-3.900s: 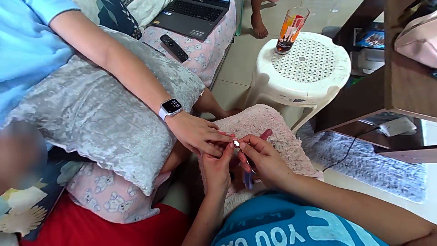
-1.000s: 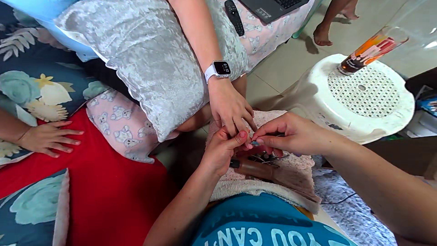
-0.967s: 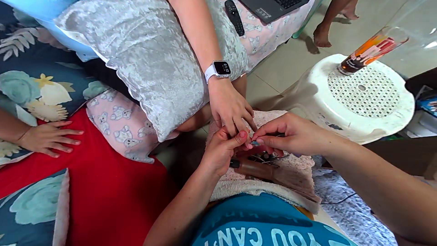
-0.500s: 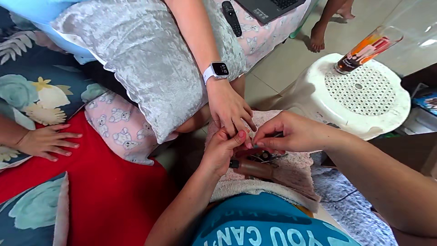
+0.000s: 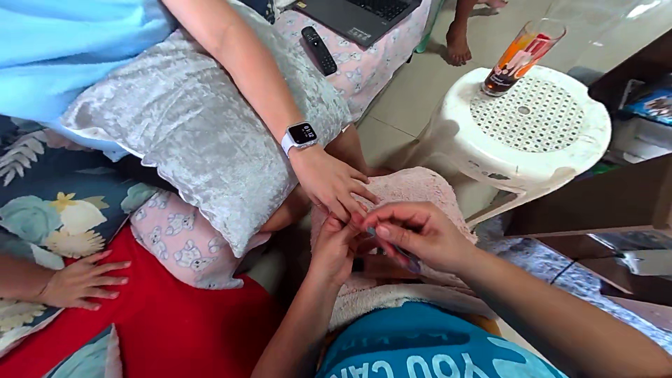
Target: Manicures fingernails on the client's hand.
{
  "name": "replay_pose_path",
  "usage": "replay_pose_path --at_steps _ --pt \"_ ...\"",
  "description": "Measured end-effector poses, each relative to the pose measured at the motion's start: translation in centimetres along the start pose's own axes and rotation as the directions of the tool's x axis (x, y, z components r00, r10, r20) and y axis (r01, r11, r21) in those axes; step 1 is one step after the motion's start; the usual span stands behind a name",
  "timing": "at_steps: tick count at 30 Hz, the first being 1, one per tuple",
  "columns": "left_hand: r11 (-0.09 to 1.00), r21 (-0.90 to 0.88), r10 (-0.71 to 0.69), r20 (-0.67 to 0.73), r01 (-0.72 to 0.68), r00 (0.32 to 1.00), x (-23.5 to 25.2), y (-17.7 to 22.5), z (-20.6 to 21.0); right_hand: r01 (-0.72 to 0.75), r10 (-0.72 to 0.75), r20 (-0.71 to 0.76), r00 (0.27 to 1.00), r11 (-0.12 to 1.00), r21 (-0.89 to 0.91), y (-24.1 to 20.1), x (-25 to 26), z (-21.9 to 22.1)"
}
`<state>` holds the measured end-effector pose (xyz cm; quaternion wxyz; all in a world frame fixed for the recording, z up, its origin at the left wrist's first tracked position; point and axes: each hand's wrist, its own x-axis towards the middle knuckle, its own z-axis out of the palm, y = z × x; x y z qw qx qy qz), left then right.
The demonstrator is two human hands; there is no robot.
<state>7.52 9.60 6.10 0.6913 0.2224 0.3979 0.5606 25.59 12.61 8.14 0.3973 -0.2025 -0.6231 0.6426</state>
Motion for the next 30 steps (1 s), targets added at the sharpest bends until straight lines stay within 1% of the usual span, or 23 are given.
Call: replay_pose_path --at_steps 2,5,8,17,24,30 --pt "0.999 -0.032 0.019 0.050 -0.017 0.999 0.3 -0.3 -0.3 -0.108 0.122 -0.080 0.989 0.981 0.160 0.8 -2.1 -0.3" --pt "0.997 -0.074 0.025 0.090 -0.018 0.996 0.7 -0.7 -0.6 -0.222 0.307 -0.180 0.934 0.898 0.380 1.4 -4.0 0.0" --pt "0.995 -0.097 0.025 0.065 -0.018 0.998 0.7 -0.9 -0.6 -0.252 0.384 -0.197 0.902 0.839 0.483 2.0 -4.3 0.3" --pt "0.992 -0.113 0.054 0.053 -0.048 0.997 0.6 -1.1 -0.5 -0.263 0.413 -0.172 0.894 0.798 0.542 2.2 -3.8 0.3" --pt "0.992 -0.109 0.072 0.103 -0.061 0.992 0.9 -1.1 -0.7 -0.263 0.428 -0.161 0.889 0.767 0.585 2.1 -3.8 0.2" --pt "0.992 -0.107 0.078 0.112 -0.066 0.991 0.9 -1.2 -0.9 -0.290 0.463 -0.157 0.873 0.749 0.596 2.0 -3.6 0.2"
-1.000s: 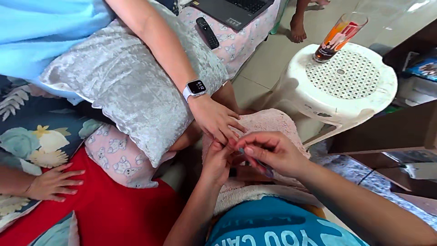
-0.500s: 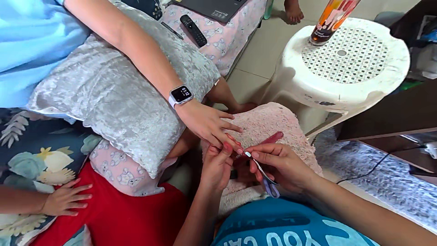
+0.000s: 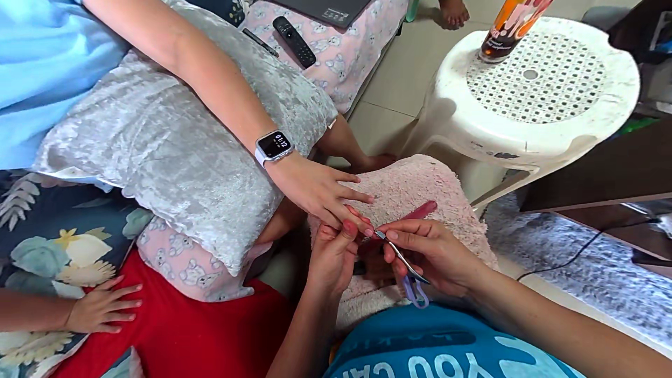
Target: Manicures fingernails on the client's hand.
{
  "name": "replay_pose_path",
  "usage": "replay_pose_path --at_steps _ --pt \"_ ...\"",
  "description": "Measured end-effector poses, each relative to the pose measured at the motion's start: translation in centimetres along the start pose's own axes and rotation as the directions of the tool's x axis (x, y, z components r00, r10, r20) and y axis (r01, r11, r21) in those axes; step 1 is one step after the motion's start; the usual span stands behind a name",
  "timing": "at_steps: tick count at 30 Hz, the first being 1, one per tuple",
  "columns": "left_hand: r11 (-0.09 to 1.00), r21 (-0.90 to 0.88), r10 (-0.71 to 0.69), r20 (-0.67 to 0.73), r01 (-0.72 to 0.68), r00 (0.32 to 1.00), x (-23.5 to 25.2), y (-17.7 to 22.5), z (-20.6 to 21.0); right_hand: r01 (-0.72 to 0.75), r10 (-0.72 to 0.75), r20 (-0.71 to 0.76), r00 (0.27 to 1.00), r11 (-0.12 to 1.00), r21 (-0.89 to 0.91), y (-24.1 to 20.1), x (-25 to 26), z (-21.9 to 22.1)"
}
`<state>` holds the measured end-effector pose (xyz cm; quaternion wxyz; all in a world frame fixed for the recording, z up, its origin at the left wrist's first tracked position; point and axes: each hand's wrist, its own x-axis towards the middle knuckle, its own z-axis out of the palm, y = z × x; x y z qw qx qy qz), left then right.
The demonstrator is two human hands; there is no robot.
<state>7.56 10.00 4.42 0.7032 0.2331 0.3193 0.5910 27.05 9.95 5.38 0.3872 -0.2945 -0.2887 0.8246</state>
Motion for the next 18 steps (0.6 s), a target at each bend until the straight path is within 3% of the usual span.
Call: replay_pose_path --at_steps 18 --pt "1.000 -0.012 0.000 0.005 0.000 1.000 -0.13 0.11 0.03 0.054 -0.048 0.052 0.997 0.992 -0.112 -0.33 0.03 -0.26"
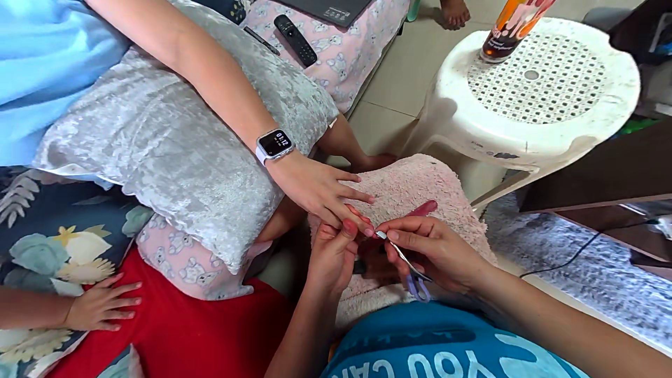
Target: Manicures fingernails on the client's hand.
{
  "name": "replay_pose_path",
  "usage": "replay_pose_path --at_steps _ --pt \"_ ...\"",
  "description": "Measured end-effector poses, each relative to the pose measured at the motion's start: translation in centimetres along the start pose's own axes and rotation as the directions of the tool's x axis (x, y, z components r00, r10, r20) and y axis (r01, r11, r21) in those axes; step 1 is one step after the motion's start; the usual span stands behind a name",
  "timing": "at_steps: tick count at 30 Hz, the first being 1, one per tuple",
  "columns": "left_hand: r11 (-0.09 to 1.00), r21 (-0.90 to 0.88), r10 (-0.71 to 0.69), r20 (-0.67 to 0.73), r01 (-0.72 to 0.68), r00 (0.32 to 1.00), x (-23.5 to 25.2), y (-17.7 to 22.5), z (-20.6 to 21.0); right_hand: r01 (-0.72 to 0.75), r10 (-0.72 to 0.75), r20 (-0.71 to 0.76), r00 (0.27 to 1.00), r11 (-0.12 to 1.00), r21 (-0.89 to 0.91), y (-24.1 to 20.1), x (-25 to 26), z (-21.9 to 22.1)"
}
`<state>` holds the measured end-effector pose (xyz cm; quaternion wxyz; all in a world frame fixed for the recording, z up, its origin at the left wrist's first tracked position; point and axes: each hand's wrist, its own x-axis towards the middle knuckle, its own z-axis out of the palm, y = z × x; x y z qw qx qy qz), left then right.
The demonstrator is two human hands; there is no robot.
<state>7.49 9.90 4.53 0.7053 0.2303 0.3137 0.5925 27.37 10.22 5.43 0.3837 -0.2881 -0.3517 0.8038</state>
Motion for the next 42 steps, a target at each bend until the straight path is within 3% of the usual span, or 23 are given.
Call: replay_pose_path --at_steps 42 --pt "0.997 0.073 -0.013 -0.020 0.014 1.000 -0.4 0.5 0.4 -0.015 0.035 0.129 0.991 0.988 -0.153 -1.3 1.2 -1.1"
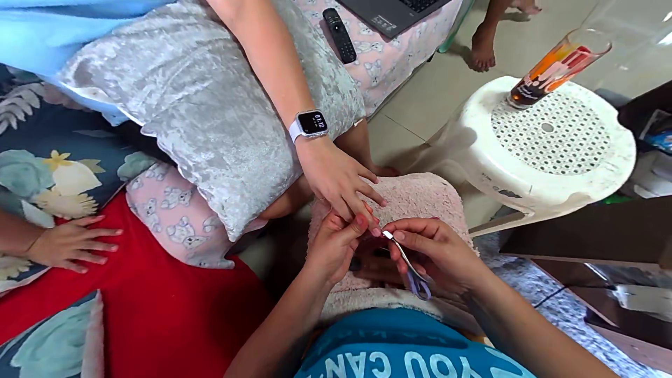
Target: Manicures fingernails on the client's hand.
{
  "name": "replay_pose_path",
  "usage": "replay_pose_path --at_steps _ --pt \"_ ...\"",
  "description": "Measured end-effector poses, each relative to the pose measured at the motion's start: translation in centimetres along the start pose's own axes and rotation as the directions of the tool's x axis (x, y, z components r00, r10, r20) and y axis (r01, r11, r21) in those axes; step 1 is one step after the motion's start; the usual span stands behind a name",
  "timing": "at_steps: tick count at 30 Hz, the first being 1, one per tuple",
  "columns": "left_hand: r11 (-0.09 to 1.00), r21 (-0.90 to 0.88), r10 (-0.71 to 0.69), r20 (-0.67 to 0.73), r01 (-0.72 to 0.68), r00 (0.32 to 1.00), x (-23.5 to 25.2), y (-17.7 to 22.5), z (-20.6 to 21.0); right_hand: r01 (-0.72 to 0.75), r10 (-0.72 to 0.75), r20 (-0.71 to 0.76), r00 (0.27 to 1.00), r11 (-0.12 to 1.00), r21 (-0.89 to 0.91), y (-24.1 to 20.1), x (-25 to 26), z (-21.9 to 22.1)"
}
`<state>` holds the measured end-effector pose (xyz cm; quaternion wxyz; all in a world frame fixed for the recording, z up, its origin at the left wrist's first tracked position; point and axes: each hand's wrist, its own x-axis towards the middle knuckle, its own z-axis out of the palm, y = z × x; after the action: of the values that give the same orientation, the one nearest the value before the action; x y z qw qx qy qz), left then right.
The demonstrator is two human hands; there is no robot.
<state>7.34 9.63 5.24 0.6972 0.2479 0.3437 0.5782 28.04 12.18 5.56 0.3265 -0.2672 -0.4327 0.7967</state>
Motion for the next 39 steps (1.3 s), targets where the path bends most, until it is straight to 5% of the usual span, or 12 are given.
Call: replay_pose_path --at_steps 39 --pt "0.999 0.035 -0.007 -0.020 0.007 1.000 -0.1 0.3 0.1 -0.014 0.058 0.093 0.994 0.911 -0.412 -3.4 2.2 -1.1"
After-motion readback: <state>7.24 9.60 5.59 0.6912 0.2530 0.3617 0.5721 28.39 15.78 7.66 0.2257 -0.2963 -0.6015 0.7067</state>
